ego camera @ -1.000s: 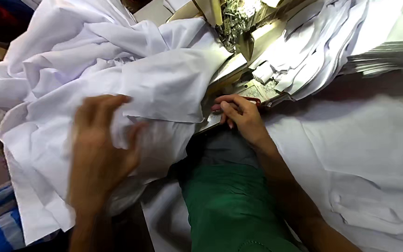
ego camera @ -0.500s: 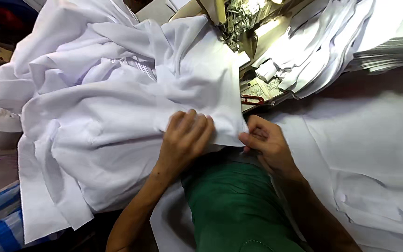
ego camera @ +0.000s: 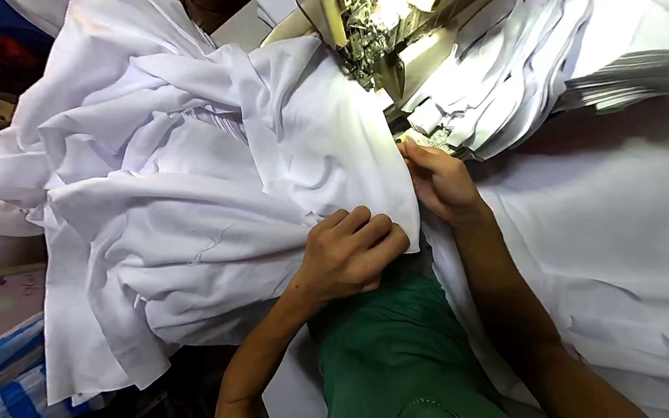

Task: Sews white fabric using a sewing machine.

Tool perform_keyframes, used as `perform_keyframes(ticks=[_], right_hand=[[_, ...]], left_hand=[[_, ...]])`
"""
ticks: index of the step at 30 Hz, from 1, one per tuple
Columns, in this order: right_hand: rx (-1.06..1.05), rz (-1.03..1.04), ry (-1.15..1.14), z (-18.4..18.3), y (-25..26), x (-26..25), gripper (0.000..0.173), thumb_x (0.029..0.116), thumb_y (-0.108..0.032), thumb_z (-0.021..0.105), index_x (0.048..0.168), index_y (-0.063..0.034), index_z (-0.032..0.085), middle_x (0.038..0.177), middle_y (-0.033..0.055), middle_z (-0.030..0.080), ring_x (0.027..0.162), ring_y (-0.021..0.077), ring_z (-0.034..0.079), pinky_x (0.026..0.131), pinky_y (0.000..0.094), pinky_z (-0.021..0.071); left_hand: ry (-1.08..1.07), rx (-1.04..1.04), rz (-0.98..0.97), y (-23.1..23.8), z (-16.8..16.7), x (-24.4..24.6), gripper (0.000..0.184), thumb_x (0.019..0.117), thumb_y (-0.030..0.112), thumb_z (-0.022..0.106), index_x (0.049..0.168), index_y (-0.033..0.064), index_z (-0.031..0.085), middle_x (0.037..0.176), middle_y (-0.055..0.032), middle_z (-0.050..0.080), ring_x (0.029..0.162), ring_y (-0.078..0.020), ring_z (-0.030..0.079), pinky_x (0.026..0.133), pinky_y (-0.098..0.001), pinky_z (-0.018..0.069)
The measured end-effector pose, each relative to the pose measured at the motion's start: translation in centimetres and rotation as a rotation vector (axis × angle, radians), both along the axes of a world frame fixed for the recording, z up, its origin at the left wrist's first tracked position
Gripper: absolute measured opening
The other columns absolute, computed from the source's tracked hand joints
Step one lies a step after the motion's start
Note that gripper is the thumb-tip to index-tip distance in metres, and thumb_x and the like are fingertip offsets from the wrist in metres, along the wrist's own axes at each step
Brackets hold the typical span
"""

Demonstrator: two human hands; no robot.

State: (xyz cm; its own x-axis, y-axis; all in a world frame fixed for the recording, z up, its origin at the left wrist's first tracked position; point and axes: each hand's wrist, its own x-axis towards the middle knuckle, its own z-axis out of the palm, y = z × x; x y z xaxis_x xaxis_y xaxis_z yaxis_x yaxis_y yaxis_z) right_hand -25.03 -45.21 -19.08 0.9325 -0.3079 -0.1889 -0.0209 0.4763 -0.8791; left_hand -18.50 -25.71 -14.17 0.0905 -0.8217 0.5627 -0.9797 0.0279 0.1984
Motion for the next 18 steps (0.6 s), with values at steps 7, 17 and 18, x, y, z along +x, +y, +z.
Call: perform_keyframes(ticks=[7, 17, 18], right_hand=[[0.316, -0.079, -0.160, 2.4, 1.1, 1.5, 0.032, 0.1105, -0.022, 0.038, 0.116, -0.0152, 0.069, 0.098, -0.0034, 0.073, 0.087, 0.0030, 0.070, 0.078, 0.0224, 0.0602], [0.221, 0.084, -0.003, 0.7, 0.5, -1.3, 0.028, 0.1076, -0.032, 0.051, 0.112, -0.0102, 0.069, 0.092, 0.0040, 0.073, 0.080, 0.0100, 0.072, 0.072, 0.0289, 0.0622], [0.278, 0.105, -0.010, 0.5, 0.3, -1.6, 0.026, 0.1060, -0.032, 0.054, 0.112, -0.0120, 0.070, 0.093, 0.0030, 0.074, 0.082, 0.0094, 0.072, 0.073, 0.0286, 0.0624]], left_hand=[[-0.033, -0.030, 0.251, -1.5, 2.7, 0.3, 0.020, 0.0915, 0.013, 0.062, 0.104, 0.0112, 0.077, 0.068, -0.0026, 0.056, 0.056, -0.0159, 0.049, 0.051, -0.0301, 0.0325], [-0.072, 0.107, 0.209, -0.6, 0.1, -0.5, 0.021, 0.0925, 0.010, 0.061, 0.104, 0.0136, 0.079, 0.063, -0.0017, 0.059, 0.051, -0.0171, 0.049, 0.048, -0.0318, 0.0327], [-0.070, 0.097, 0.213, -0.4, -0.1, -0.6, 0.022, 0.0927, 0.010, 0.061, 0.105, 0.0134, 0.079, 0.062, -0.0019, 0.059, 0.051, -0.0170, 0.049, 0.049, -0.0316, 0.0328]])
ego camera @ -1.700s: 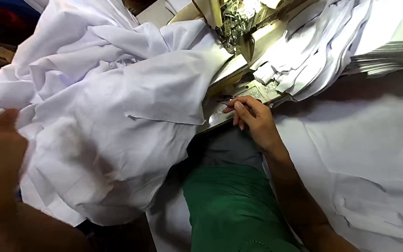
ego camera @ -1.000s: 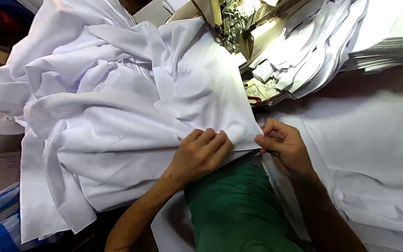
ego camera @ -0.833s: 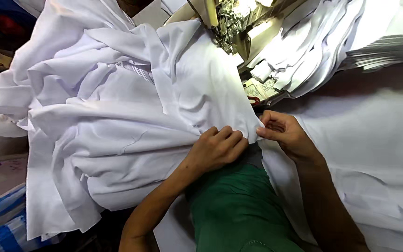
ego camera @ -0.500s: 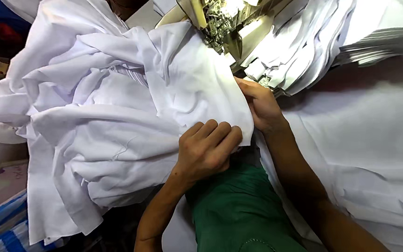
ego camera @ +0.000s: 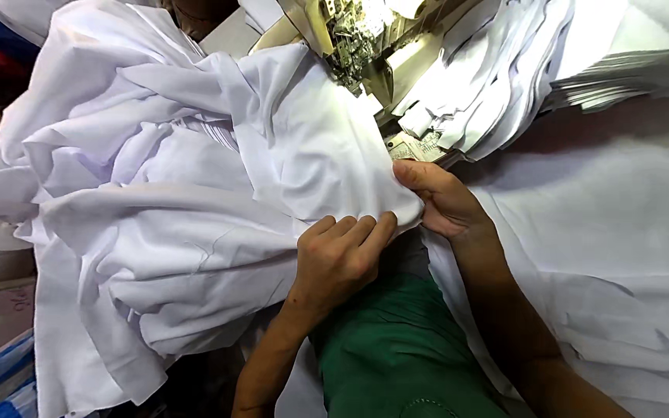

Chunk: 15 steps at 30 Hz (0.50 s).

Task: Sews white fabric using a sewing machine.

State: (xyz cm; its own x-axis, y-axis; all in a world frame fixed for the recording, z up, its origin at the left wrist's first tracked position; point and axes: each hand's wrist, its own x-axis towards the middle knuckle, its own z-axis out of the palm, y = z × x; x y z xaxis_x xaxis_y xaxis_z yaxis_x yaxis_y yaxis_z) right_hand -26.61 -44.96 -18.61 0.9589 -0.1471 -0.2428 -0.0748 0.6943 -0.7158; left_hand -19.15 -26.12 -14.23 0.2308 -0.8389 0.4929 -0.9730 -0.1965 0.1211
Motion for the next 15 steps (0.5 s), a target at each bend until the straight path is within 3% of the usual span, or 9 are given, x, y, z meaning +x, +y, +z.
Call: perform_keyframes(ticks=[3, 6, 8, 12, 14, 15], right_hand=[[0.238, 0.060, -0.049, -0.7, 0.0, -0.1, 0.027, 0.1035, -0.039, 0.058, 0.110, -0.0167, 0.072, 0.095, 0.0013, 0.076, 0.085, 0.0090, 0.074, 0.075, 0.0296, 0.0632], [0.428, -0.026, -0.085, -0.8, 1.1, 0.4, 0.036, 0.1094, -0.038, 0.042, 0.113, -0.0162, 0.071, 0.098, 0.0029, 0.075, 0.088, 0.0104, 0.073, 0.075, 0.0311, 0.0628], [0.404, -0.027, -0.058, -0.1, 1.6, 0.7, 0.039, 0.1108, -0.035, 0.036, 0.113, -0.0167, 0.070, 0.099, 0.0029, 0.075, 0.090, 0.0107, 0.073, 0.079, 0.0314, 0.0622], [0.303, 0.028, -0.129, 0.3, 2.1, 0.9, 0.030, 0.1076, -0.027, 0.044, 0.113, -0.0160, 0.072, 0.099, 0.0021, 0.075, 0.091, 0.0093, 0.072, 0.083, 0.0296, 0.0612], [0.189, -0.059, -0.132, 0.1, 2.1, 0.7, 0.026, 0.1083, -0.027, 0.045, 0.113, -0.0161, 0.068, 0.093, 0.0003, 0.071, 0.083, 0.0073, 0.069, 0.076, 0.0265, 0.0598], [0.068, -0.157, -0.115, 0.2, 2.2, 0.4, 0.024, 0.1085, -0.025, 0.044, 0.110, -0.0170, 0.066, 0.084, -0.0025, 0.067, 0.072, 0.0041, 0.064, 0.066, 0.0220, 0.0562]], left_hand=[[0.012, -0.075, 0.004, 0.4, -0.2, -0.2, 0.022, 0.0944, 0.012, 0.061, 0.106, 0.0126, 0.079, 0.059, -0.0021, 0.056, 0.050, -0.0166, 0.046, 0.049, -0.0309, 0.0315], [0.020, -0.150, 0.023, 0.5, 0.1, -0.1, 0.023, 0.0949, 0.015, 0.060, 0.106, 0.0124, 0.080, 0.058, -0.0019, 0.053, 0.049, -0.0156, 0.044, 0.050, -0.0299, 0.0302], [0.027, -0.167, 0.036, 0.7, 0.7, 0.1, 0.023, 0.0954, 0.016, 0.060, 0.106, 0.0123, 0.080, 0.058, -0.0019, 0.053, 0.049, -0.0147, 0.043, 0.049, -0.0293, 0.0305], [-0.005, -0.159, 0.030, 1.0, 1.8, 0.5, 0.022, 0.0965, 0.015, 0.060, 0.106, 0.0124, 0.080, 0.058, -0.0022, 0.053, 0.049, -0.0147, 0.043, 0.050, -0.0293, 0.0301], [-0.039, -0.157, 0.026, 1.0, 2.0, 0.8, 0.022, 0.0964, 0.014, 0.060, 0.107, 0.0125, 0.080, 0.058, -0.0023, 0.052, 0.049, -0.0150, 0.043, 0.050, -0.0295, 0.0298], [-0.056, -0.152, 0.023, 1.0, 2.0, 0.9, 0.022, 0.0965, 0.014, 0.060, 0.107, 0.0127, 0.080, 0.058, -0.0022, 0.052, 0.049, -0.0151, 0.043, 0.049, -0.0297, 0.0297]])
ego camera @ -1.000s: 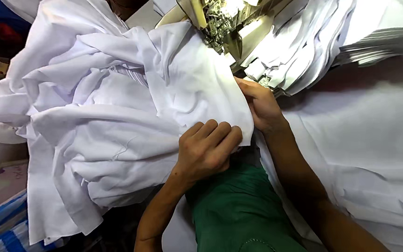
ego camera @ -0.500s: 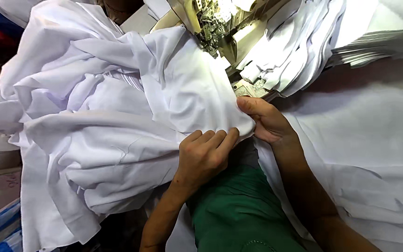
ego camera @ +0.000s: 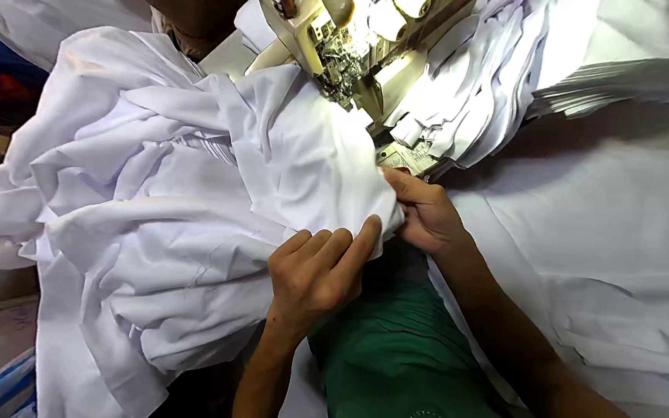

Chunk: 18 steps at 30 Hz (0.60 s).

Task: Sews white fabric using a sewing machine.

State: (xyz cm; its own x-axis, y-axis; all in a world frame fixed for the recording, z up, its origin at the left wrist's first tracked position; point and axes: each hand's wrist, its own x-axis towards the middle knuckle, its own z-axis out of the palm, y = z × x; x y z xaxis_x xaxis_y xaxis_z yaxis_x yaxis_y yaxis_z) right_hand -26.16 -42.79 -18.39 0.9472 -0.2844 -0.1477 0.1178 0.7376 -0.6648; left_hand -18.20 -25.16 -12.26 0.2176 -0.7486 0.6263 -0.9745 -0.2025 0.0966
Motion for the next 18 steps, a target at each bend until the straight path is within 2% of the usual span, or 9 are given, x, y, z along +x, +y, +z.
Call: perform_keyframes(ticks=[1, 3, 4, 6, 9, 12, 14, 16, 18], right_hand=[[-0.171, -0.132, 0.042, 0.1, 0.1, -0.4, 0.021, 0.1089, -0.022, 0.044, 0.108, -0.0167, 0.064, 0.077, -0.0051, 0.061, 0.063, 0.0010, 0.057, 0.058, 0.0176, 0.0505], [-0.669, -0.399, 0.128, 0.0, -0.3, -1.3, 0.012, 0.1070, -0.014, 0.050, 0.106, -0.0111, 0.061, 0.080, -0.0056, 0.060, 0.065, -0.0008, 0.057, 0.059, 0.0153, 0.0503], [-0.924, -0.489, 0.193, -0.3, -0.5, -1.6, 0.009, 0.1046, -0.013, 0.053, 0.103, -0.0082, 0.060, 0.079, -0.0047, 0.057, 0.063, -0.0008, 0.053, 0.056, 0.0147, 0.0463], [-1.173, -0.470, 0.325, -1.6, -0.8, -1.7, 0.011, 0.1018, -0.015, 0.058, 0.098, -0.0057, 0.061, 0.075, -0.0005, 0.055, 0.058, 0.0042, 0.050, 0.052, 0.0207, 0.0432], [-1.144, -0.262, 0.409, -3.3, -1.2, -1.0, 0.009, 0.1008, -0.016, 0.061, 0.097, -0.0073, 0.061, 0.072, 0.0007, 0.054, 0.056, 0.0074, 0.049, 0.052, 0.0247, 0.0422], [-1.065, -0.143, 0.374, -3.2, -1.9, -0.4, 0.013, 0.1035, -0.018, 0.061, 0.103, -0.0057, 0.064, 0.080, 0.0038, 0.060, 0.060, 0.0089, 0.055, 0.055, 0.0254, 0.0486], [-1.008, -0.159, 0.319, -2.7, -2.0, 0.1, 0.019, 0.1056, -0.025, 0.057, 0.106, -0.0078, 0.065, 0.074, 0.0021, 0.058, 0.054, 0.0075, 0.051, 0.050, 0.0228, 0.0442], [-0.942, -0.191, 0.278, -2.0, -1.6, 0.5, 0.025, 0.1069, -0.031, 0.054, 0.113, -0.0102, 0.066, 0.069, 0.0007, 0.055, 0.050, 0.0067, 0.045, 0.045, 0.0209, 0.0380], [-0.881, -0.247, 0.225, -1.8, -1.3, 1.2, 0.023, 0.1059, -0.031, 0.058, 0.107, -0.0098, 0.068, 0.065, 0.0012, 0.054, 0.045, 0.0070, 0.043, 0.041, 0.0197, 0.0357]], left_hand=[[-0.006, 0.016, -0.002, -0.1, -0.2, 0.1, 0.022, 0.0967, 0.014, 0.060, 0.108, 0.0130, 0.080, 0.058, -0.0023, 0.052, 0.049, -0.0155, 0.043, 0.049, -0.0299, 0.0297], [0.019, 0.115, -0.022, -0.6, -1.0, 0.1, 0.023, 0.0962, 0.011, 0.060, 0.109, 0.0116, 0.079, 0.060, -0.0036, 0.055, 0.048, -0.0175, 0.046, 0.046, -0.0312, 0.0322], [0.049, 0.199, -0.044, -0.8, -1.6, -0.2, 0.025, 0.0941, 0.008, 0.060, 0.110, 0.0097, 0.078, 0.062, -0.0045, 0.057, 0.047, -0.0192, 0.049, 0.045, -0.0325, 0.0347], [0.127, 0.385, -0.077, -1.3, -3.1, -0.8, 0.024, 0.0884, 0.007, 0.060, 0.107, 0.0068, 0.075, 0.065, -0.0055, 0.062, 0.046, -0.0217, 0.055, 0.041, -0.0352, 0.0403], [0.279, 0.653, 0.013, -1.7, -3.9, -1.2, 0.023, 0.0855, 0.008, 0.062, 0.108, 0.0054, 0.068, 0.063, -0.0073, 0.062, 0.049, -0.0284, 0.061, 0.044, -0.0422, 0.0446], [0.447, 0.782, -0.038, -1.3, -2.5, 0.1, 0.019, 0.0965, 0.016, 0.057, 0.113, 0.0084, 0.064, 0.066, -0.0067, 0.061, 0.057, -0.0299, 0.063, 0.050, -0.0458, 0.0481], [0.541, 0.833, -0.114, -1.1, -1.2, 1.3, 0.026, 0.1045, 0.028, 0.052, 0.118, 0.0101, 0.065, 0.074, -0.0067, 0.064, 0.065, -0.0285, 0.065, 0.057, -0.0476, 0.0509], [0.545, 0.731, -0.169, -1.0, -0.4, 2.4, 0.029, 0.1054, 0.032, 0.053, 0.116, 0.0112, 0.069, 0.081, -0.0050, 0.068, 0.070, -0.0233, 0.068, 0.061, -0.0447, 0.0547], [0.486, 0.501, -0.156, -1.9, 0.0, 3.3, 0.026, 0.1039, 0.029, 0.055, 0.114, 0.0113, 0.072, 0.091, -0.0038, 0.068, 0.082, -0.0190, 0.066, 0.070, -0.0383, 0.0560]])
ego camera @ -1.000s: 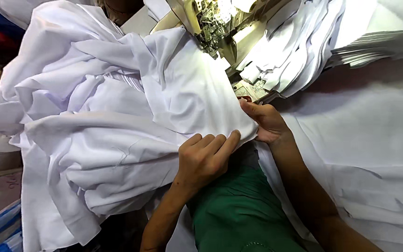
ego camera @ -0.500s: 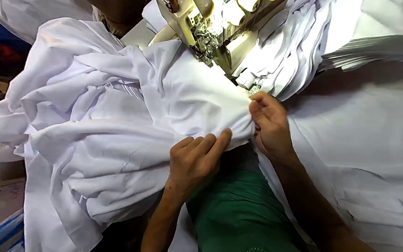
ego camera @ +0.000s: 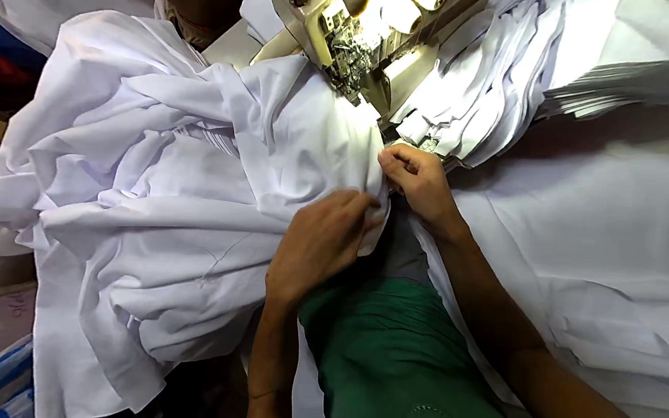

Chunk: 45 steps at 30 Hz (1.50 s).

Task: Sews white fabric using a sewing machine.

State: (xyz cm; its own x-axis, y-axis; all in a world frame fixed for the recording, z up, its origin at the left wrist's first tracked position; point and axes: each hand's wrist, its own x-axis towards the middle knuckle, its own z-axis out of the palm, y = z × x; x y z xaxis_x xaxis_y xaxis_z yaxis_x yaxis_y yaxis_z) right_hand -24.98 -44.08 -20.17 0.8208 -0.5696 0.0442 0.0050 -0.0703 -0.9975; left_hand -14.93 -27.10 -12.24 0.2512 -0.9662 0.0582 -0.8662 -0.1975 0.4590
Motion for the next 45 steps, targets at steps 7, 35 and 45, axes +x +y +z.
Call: perform_keyframes(ticks=[7, 35, 45], right_hand=[[0.095, -0.176, -0.091, 0.8, -0.1, 0.1, 0.013, 0.0961, -0.016, 0.071, 0.093, -0.0107, 0.060, 0.058, -0.0013, 0.046, 0.042, 0.0056, 0.038, 0.039, 0.0175, 0.0339], [-0.103, -0.084, -0.003, 0.4, 0.2, -1.6, 0.011, 0.1008, -0.021, 0.066, 0.100, -0.0101, 0.065, 0.067, -0.0045, 0.055, 0.052, 0.0020, 0.049, 0.046, 0.0152, 0.0397], [-0.146, -0.090, 0.001, 0.0, -0.6, -2.0, 0.010, 0.1013, -0.020, 0.064, 0.101, -0.0101, 0.064, 0.069, -0.0046, 0.053, 0.053, 0.0019, 0.047, 0.047, 0.0152, 0.0372]], left_hand=[[-0.387, -0.081, 0.294, -3.1, -2.3, 1.0, 0.055, 0.1092, 0.036, 0.039, 0.159, 0.0142, 0.038, 0.165, -0.0062, 0.037, 0.151, -0.0291, 0.035, 0.115, -0.0528, 0.0334], [-0.329, -0.190, 0.334, -4.7, -1.3, -0.2, 0.055, 0.1012, 0.022, 0.049, 0.152, 0.0018, 0.046, 0.159, -0.0180, 0.041, 0.147, -0.0365, 0.038, 0.118, -0.0547, 0.0329], [-0.406, -0.125, 0.491, -4.6, -5.0, -0.2, 0.055, 0.1100, 0.033, 0.031, 0.164, 0.0262, 0.028, 0.171, 0.0015, 0.024, 0.154, -0.0331, 0.024, 0.114, -0.0598, 0.0205]])
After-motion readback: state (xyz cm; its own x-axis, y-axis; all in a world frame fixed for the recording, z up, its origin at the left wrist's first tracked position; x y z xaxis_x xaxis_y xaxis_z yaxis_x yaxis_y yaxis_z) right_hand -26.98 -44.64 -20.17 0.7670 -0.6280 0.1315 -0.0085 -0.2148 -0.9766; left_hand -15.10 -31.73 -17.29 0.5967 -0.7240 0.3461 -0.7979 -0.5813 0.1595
